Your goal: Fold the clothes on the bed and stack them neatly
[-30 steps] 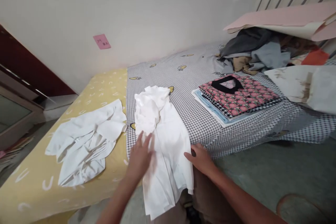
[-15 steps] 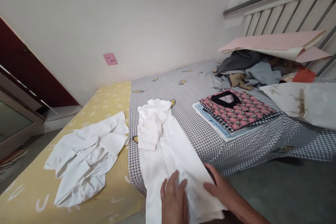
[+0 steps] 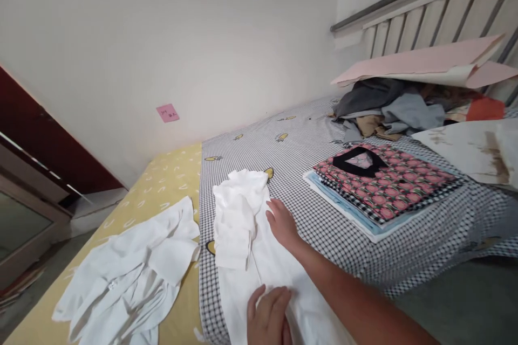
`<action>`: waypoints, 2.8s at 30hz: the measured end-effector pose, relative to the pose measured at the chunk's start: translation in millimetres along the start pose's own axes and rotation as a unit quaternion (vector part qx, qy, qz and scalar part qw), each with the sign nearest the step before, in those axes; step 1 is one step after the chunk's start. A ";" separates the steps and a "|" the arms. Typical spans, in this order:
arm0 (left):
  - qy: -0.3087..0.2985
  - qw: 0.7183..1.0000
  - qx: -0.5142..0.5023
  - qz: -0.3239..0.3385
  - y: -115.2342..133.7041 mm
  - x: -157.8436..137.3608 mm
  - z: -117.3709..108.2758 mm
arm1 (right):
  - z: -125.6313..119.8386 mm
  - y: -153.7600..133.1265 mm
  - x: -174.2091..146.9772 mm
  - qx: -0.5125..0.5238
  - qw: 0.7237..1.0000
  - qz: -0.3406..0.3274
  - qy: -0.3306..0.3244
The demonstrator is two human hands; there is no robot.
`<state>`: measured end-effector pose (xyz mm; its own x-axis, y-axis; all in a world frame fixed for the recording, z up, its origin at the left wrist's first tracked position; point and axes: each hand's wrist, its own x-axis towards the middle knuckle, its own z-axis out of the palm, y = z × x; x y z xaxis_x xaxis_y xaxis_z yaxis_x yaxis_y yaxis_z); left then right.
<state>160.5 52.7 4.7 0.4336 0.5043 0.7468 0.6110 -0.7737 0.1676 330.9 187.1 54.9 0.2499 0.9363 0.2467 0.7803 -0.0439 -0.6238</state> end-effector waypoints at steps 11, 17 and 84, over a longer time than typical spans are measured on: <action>-0.175 0.908 0.268 -0.270 -176.7 114.2 1.1 | 51.1 23.5 5.1 -0.130 0.991 -0.036 -0.021; -0.242 0.882 0.260 -0.310 -193.3 155.8 37.2 | 50.4 20.8 7.6 -0.122 0.992 -0.025 -0.026; -0.134 0.977 0.114 -0.123 -200.9 210.3 40.7 | 55.4 32.5 9.9 -0.154 0.988 -0.007 0.032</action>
<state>155.9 329.8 101.9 0.3940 0.7708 0.5006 0.8368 -0.5261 0.1515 327.0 214.3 -4.0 0.2658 0.9143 0.3056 0.9186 -0.1441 -0.3679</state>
